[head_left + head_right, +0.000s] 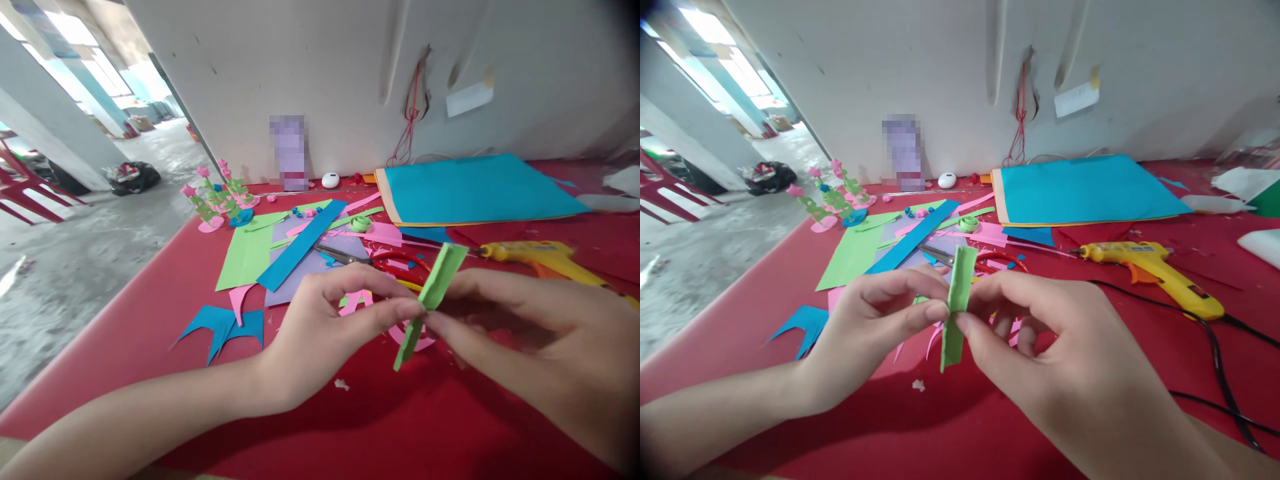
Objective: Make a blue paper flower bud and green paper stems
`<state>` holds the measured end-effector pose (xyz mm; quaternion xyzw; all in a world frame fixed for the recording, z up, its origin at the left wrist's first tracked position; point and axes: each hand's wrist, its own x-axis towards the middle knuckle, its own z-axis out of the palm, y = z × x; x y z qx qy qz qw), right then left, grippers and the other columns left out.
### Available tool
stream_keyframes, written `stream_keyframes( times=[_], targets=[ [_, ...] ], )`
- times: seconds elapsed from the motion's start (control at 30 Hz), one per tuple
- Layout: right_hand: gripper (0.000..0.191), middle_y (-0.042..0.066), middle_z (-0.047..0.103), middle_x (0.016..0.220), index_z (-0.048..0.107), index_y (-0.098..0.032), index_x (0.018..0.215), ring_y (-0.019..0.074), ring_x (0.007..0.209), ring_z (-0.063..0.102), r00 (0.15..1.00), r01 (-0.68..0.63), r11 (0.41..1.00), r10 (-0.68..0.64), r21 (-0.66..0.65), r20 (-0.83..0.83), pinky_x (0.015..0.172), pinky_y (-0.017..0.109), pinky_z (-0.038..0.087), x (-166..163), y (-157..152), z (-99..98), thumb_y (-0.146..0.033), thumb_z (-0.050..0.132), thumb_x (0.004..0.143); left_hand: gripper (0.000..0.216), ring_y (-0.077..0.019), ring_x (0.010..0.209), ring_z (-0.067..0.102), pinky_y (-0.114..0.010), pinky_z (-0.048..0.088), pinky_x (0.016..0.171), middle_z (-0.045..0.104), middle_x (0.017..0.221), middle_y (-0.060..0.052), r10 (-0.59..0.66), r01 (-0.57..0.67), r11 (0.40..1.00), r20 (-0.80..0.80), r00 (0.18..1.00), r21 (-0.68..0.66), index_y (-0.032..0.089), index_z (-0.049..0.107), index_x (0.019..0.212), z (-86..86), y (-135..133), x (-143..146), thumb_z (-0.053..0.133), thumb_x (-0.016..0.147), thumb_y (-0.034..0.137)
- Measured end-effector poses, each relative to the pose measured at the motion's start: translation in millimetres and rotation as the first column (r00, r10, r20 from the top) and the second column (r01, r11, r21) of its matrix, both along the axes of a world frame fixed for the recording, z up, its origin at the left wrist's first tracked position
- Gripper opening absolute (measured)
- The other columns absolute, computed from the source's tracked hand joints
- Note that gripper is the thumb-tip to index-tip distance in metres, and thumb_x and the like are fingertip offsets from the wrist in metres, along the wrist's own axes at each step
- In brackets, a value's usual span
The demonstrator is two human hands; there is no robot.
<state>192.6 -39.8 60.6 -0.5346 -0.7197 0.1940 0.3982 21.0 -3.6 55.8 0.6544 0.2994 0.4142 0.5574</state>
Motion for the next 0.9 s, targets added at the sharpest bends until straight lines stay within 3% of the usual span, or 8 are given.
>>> stream_keyframes(
  times=[0.1, 0.2, 0.27, 0.47, 0.73, 0.9],
  targets=[
    [0.005, -0.011, 0.064, 0.056, 0.061, -0.038, 0.069, 0.0084, 0.044, 0.058, 0.994, 0.049, 0.994, -0.058, -0.102, -0.095, 0.034, 0.011, 0.045, -2, -2, 5.2, -0.034, 0.062, 0.072, 0.008, -0.0101, 0.082, 0.061, -0.017, 0.048, 0.079, 0.068, 0.081, 0.001, -0.037, 0.039, 0.999, 0.073, 0.997, -0.031, 0.018, 0.070, 0.077, -1.8, 1, 0, 0.063, 0.079, 0.020],
    [0.003, -0.010, 0.057, 0.042, 0.062, -0.036, 0.067, 0.0075, 0.030, 0.049, 0.964, 0.107, 0.953, -0.169, -0.283, -0.204, 0.028, 0.013, 0.039, -6, -5, 10.4, -0.037, 0.063, 0.069, 0.009, -0.0110, 0.084, 0.061, -0.019, 0.050, 0.079, 0.069, 0.084, 0.001, -0.080, 0.091, 0.992, 0.137, 0.987, -0.082, 0.021, 0.071, 0.081, -4.6, 1, 1, 0.063, 0.079, 0.017],
    [0.003, -0.010, 0.055, 0.037, 0.061, -0.034, 0.068, 0.0078, 0.027, 0.049, 0.946, 0.077, 0.932, -0.181, -0.354, -0.271, 0.025, 0.012, 0.037, -7, -5, 10.3, -0.036, 0.064, 0.069, 0.010, -0.0104, 0.082, 0.061, -0.018, 0.050, 0.077, 0.069, 0.084, 0.002, -0.093, 0.114, 0.985, 0.160, 0.983, -0.127, 0.022, 0.072, 0.082, -6.7, 1, 2, 0.064, 0.078, 0.017],
    [0.003, -0.007, 0.062, 0.041, 0.063, -0.032, 0.071, 0.0103, 0.025, 0.052, 0.922, -0.112, 0.954, -0.005, -0.278, -0.388, 0.023, 0.013, 0.041, 0, 2, -0.3, -0.033, 0.062, 0.073, 0.006, -0.0117, 0.080, 0.061, -0.021, 0.050, 0.076, 0.068, 0.082, 0.001, -0.041, 0.072, 0.977, 0.156, 0.987, -0.199, 0.022, 0.072, 0.079, -10.6, 2, 2, 0.067, 0.075, 0.021],
    [0.000, -0.007, 0.062, 0.043, 0.063, -0.033, 0.072, 0.0120, 0.025, 0.053, 0.930, -0.112, 0.951, -0.002, -0.288, -0.368, 0.022, 0.016, 0.044, 1, 2, -0.2, -0.033, 0.064, 0.072, 0.005, -0.0120, 0.079, 0.062, -0.021, 0.050, 0.076, 0.069, 0.079, 0.002, -0.016, 0.051, 0.981, 0.182, 0.983, -0.186, 0.022, 0.072, 0.075, -11.1, 1, 4, 0.069, 0.073, 0.019],
    [0.003, -0.005, 0.066, 0.049, 0.065, -0.031, 0.073, 0.0131, 0.027, 0.055, 0.914, -0.114, 0.950, -0.014, -0.290, -0.405, 0.022, 0.017, 0.045, -3, 1, 2.7, -0.032, 0.063, 0.072, 0.006, -0.0089, 0.069, 0.059, -0.021, 0.051, 0.070, 0.067, 0.076, 0.002, -0.032, 0.081, 0.971, 0.216, 0.976, -0.224, 0.022, 0.071, 0.076, -9.7, -1, 3, 0.067, 0.075, 0.018]
  ],
)
